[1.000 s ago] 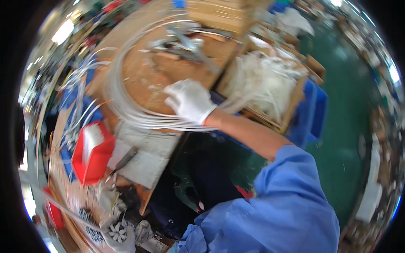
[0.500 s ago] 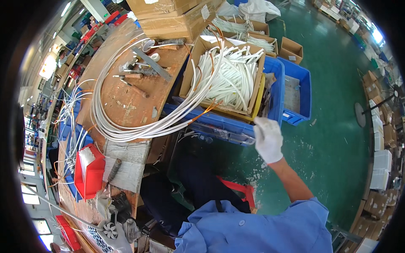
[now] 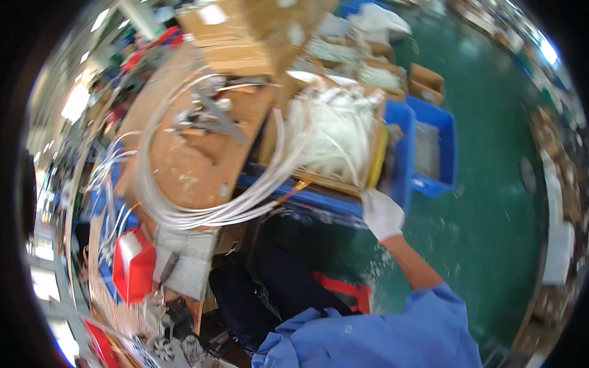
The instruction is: The worker is winding white tubing around a metal component fixed in a vice on a workbench.
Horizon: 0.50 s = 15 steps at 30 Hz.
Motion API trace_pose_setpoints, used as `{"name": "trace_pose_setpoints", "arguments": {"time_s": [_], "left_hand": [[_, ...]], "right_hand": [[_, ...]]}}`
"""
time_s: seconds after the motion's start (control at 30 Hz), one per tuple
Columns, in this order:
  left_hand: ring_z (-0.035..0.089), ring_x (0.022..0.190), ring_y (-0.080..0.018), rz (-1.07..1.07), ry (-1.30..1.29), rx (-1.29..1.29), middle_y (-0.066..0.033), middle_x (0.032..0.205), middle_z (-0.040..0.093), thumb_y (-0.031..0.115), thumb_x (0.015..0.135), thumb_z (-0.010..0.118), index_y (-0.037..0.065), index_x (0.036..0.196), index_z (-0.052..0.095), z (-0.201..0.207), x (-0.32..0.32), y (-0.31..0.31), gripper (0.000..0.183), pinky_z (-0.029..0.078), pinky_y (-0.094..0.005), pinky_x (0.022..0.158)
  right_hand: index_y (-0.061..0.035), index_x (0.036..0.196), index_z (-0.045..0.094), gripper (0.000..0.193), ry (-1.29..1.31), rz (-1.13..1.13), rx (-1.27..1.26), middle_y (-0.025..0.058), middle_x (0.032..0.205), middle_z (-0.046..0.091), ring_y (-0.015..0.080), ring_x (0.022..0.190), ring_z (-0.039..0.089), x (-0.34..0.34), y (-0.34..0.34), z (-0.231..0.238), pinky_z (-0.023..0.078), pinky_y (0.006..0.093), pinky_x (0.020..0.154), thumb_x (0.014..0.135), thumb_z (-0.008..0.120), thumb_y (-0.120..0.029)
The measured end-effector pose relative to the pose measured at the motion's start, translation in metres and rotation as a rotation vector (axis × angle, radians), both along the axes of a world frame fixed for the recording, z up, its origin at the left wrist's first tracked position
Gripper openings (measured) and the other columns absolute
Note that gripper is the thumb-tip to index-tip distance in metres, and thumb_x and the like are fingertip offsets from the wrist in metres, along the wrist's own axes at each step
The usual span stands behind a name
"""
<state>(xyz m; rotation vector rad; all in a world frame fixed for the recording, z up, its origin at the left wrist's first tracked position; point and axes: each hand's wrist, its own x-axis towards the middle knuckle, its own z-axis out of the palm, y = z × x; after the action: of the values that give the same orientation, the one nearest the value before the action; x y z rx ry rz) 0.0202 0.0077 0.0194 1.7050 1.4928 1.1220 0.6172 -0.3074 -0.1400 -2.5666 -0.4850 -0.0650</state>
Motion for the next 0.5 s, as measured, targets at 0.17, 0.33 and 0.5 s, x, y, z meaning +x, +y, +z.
{"name": "trace_pose_setpoints", "arguments": {"time_s": [0.17,0.33,0.5], "left_hand": [[0.062,0.099,-0.0192,0.016,0.047,0.08,-0.0009,0.108,0.067,0.027,0.103,0.075,0.006,0.127,0.067,-0.007,0.037,-0.022,0.033,0.062,-0.036,0.092],[0.062,0.098,-0.0192,-0.017,0.043,0.057,-0.0012,0.108,0.067,0.03,0.104,0.073,0.006,0.127,0.066,-0.012,0.039,-0.014,0.034,0.062,-0.036,0.092],[0.062,0.098,-0.0192,-0.021,0.018,0.036,-0.0014,0.108,0.067,0.033,0.105,0.072,0.006,0.128,0.066,-0.015,0.031,-0.011,0.036,0.063,-0.0361,0.091]], "right_hand": [[-0.0142,0.083,0.074,0.03,-0.377,0.18,-0.129,0.0084,0.08,0.074,0.0295,0.077,0.073,-0.011,-0.001,-0.012,0.055,0.0462,0.069,0.101,0.07,-0.039],[-0.0156,0.083,0.074,0.023,-0.516,0.187,-0.023,0.0039,0.075,0.072,0.0234,0.071,0.069,-0.012,-0.008,-0.023,0.052,0.0407,0.065,0.095,0.076,-0.035],[-0.0125,0.089,0.075,0.026,-0.221,0.079,-0.066,0.0079,0.08,0.075,0.0312,0.083,0.075,-0.014,-0.003,-0.013,0.058,0.0479,0.075,0.102,0.067,-0.034]]}}
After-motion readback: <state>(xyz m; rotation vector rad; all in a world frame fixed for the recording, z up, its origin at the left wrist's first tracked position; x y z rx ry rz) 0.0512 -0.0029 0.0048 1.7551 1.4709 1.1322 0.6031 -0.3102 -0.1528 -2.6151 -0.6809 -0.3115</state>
